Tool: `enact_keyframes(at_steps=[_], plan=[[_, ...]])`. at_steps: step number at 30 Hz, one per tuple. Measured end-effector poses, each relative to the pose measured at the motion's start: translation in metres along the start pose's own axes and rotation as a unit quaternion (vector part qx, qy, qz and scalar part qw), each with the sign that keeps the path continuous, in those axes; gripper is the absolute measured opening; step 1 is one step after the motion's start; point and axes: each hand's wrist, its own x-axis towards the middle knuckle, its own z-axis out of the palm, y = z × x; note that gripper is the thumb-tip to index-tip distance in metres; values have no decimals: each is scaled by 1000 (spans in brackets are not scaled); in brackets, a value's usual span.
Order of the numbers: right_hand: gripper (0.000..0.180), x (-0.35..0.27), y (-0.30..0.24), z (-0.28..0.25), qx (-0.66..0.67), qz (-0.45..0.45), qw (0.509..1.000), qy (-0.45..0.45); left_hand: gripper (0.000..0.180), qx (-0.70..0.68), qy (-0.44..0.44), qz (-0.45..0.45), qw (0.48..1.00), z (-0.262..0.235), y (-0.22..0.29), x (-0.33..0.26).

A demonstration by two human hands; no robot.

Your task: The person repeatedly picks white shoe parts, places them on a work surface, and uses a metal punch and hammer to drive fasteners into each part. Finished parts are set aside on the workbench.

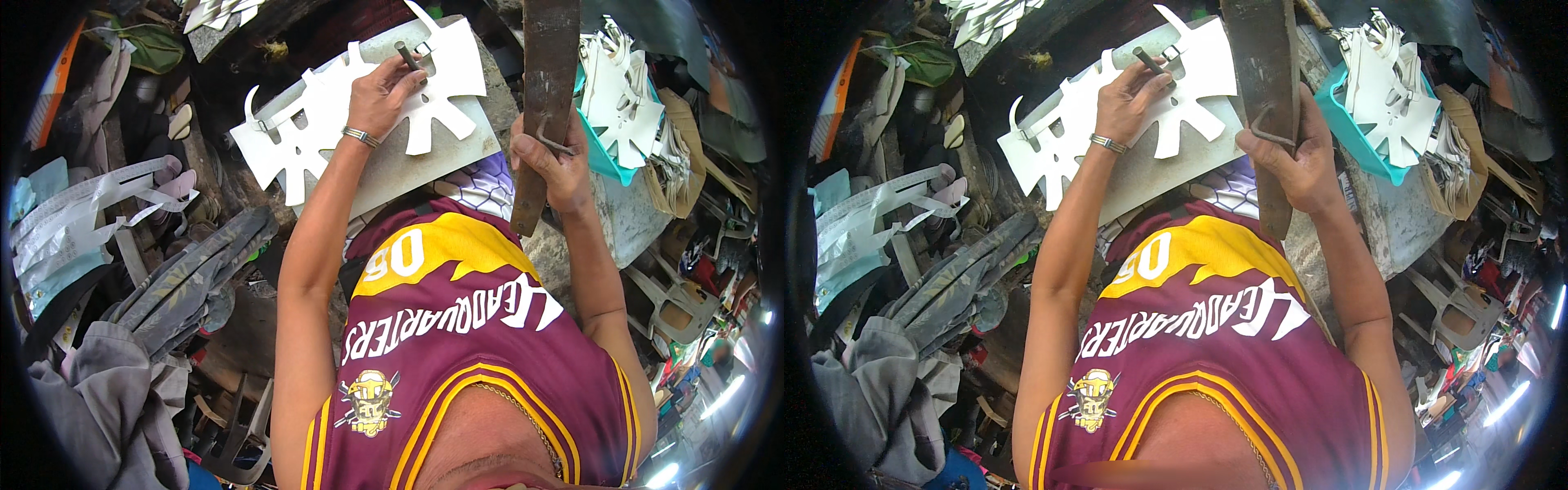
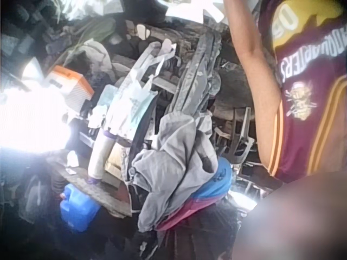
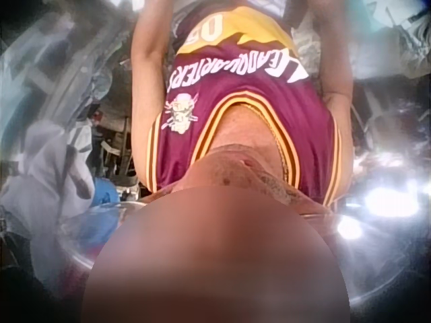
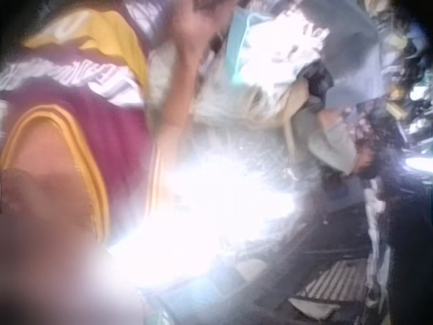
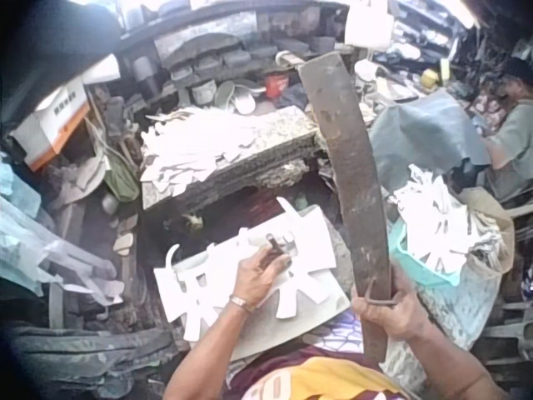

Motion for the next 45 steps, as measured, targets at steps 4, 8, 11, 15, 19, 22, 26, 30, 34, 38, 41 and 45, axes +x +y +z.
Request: enact_keyframes(at_steps=[4,8,11,15,19,22,26,30,34,38,41,45], plan=[[69,-2,3,1,-8,12,1000,-1,29,-2,-4,0,1000,0,0,0],[71,-2,4,1,-29,11,999,-6,29,17,-4,5,1000,0,-1,-1],[73,-1,4,1,-42,18,999,-15,29,-12,-7,1,1000,1,-2,0],[74,-1,3,3,-56,21,998,-12,30,-13,-10,3,1000,0,-2,1],[74,1,2,5,-68,30,997,-22,30,10,-8,7,1000,0,0,-1],[73,1,2,5,-71,33,997,-26,31,13,-6,12,1000,0,2,-2],[70,0,2,7,-58,37,997,-36,31,35,-5,21,999,1,5,-2],[69,-2,2,9,-79,41,995,-44,31,61,4,48,997,3,5,-3],[71,-2,-2,10,-117,34,991,-47,27,122,15,100,987,5,2,-5],[79,-4,-9,5,-209,-11,976,-57,23,168,25,150,974,6,0,-4],[88,-7,-12,2,-246,-11,968,-55,23,167,28,159,973,7,-2,-4],[85,-14,-15,1,-290,-18,955,-55,25,158,31,175,971,9,-4,-5]])
